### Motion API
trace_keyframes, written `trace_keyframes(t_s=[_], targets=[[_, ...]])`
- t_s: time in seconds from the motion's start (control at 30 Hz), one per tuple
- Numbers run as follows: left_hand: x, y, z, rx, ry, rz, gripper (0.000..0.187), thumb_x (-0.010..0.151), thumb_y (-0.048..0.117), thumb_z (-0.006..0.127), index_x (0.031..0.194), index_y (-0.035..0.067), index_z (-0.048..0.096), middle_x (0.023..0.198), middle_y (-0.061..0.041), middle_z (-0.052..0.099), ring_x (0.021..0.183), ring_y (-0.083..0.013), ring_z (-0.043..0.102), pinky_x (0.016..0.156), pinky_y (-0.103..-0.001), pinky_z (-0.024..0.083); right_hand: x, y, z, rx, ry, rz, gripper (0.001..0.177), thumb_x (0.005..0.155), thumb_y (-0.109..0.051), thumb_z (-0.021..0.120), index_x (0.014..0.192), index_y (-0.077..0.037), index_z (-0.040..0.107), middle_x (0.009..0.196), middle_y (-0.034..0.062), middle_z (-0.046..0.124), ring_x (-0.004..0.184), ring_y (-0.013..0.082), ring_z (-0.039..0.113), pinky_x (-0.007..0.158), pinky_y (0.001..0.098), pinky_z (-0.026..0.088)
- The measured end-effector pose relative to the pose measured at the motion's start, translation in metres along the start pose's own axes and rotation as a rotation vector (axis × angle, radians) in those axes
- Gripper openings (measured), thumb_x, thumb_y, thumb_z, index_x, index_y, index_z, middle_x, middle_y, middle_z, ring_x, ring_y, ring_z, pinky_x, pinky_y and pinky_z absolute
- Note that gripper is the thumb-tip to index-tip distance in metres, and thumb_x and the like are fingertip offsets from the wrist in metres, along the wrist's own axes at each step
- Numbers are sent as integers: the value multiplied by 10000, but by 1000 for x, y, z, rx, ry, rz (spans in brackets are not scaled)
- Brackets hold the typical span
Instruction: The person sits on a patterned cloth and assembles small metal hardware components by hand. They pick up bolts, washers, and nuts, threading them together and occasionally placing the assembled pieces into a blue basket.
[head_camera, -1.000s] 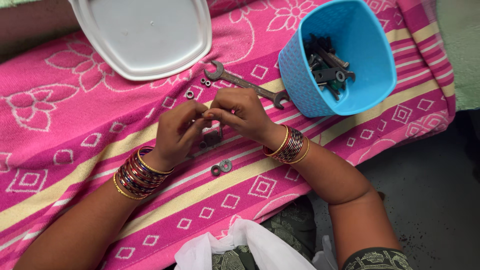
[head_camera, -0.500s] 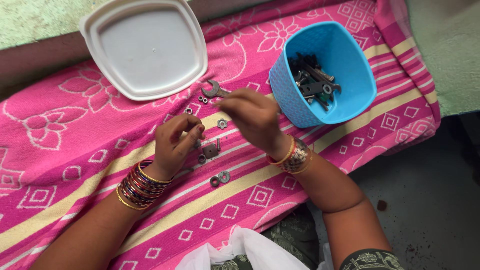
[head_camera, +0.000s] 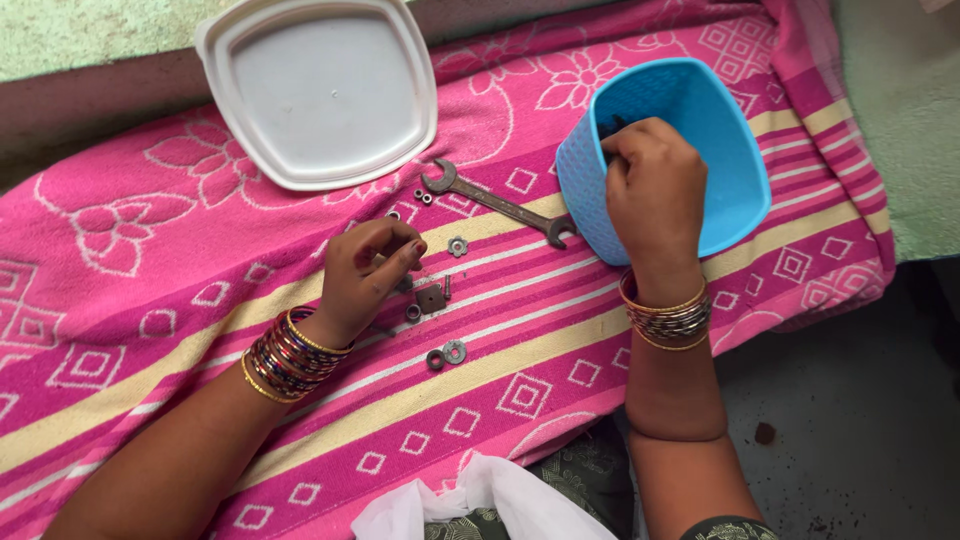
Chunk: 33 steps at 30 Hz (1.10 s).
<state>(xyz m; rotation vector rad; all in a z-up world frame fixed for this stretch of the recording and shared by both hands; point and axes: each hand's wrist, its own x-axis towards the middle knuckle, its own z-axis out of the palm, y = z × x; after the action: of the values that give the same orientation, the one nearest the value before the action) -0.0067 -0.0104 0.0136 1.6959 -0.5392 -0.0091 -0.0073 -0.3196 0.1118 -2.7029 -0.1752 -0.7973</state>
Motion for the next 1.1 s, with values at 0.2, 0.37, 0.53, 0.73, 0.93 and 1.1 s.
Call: trace_keyframes(t_s=[0.2, 0.37, 0.53, 0.73, 0.93, 1.1], targets=[[-1, -1, 0, -3, 5, -25, 187, 976, 182, 691, 927, 1, 701, 761, -58, 682, 678, -119, 661, 617, -265, 501, -1, -20, -6, 55, 103, -108, 121, 954, 39, 684, 1028, -33, 747, 1019, 115, 718, 929, 281, 710, 810, 397, 560], [-1, -3, -1, -11, 6, 2, 171, 975, 181, 684, 946, 14, 701, 791, -44, 690, 703, -111, 677, 641, -265, 520, -11, -57, 8, 369, -48, -306, 135, 910, 19, 720, 1035, -33, 719, 1030, 118, 720, 931, 248, 714, 783, 352, 571], [-1, -6, -2, 44, 14, 37, 175, 979, 189, 697, 941, 18, 700, 782, -51, 673, 680, -122, 626, 635, -282, 480, -22, -81, 41, 502, -443, -513, 199, 851, -67, 771, 1041, -58, 712, 962, 88, 690, 837, 290, 697, 706, 391, 545], [-1, -6, -2, 15, 25, 9, 180, 974, 190, 701, 946, 12, 692, 782, -55, 651, 662, -121, 599, 613, -284, 468, -35, -88, 68, 476, -688, -603, 212, 794, -137, 779, 972, -58, 695, 961, 98, 655, 900, 310, 664, 764, 432, 541], [-2, -7, -2, -68, 9, -54, 172, 978, 179, 694, 962, 8, 688, 772, -44, 638, 660, -96, 587, 596, -273, 460, -37, -91, 71, 475, -710, -617, 279, 753, -160, 797, 994, -63, 693, 994, 110, 640, 937, 332, 642, 789, 443, 530], [0, -6, -1, -31, 4, 14, 156, 991, 164, 701, 969, 11, 682, 796, -30, 639, 703, -80, 582, 631, -260, 463, -36, -90, 69, 486, -754, -565, 263, 758, -153, 807, 921, -46, 631, 950, 126, 625, 909, 339, 646, 767, 453, 527]])
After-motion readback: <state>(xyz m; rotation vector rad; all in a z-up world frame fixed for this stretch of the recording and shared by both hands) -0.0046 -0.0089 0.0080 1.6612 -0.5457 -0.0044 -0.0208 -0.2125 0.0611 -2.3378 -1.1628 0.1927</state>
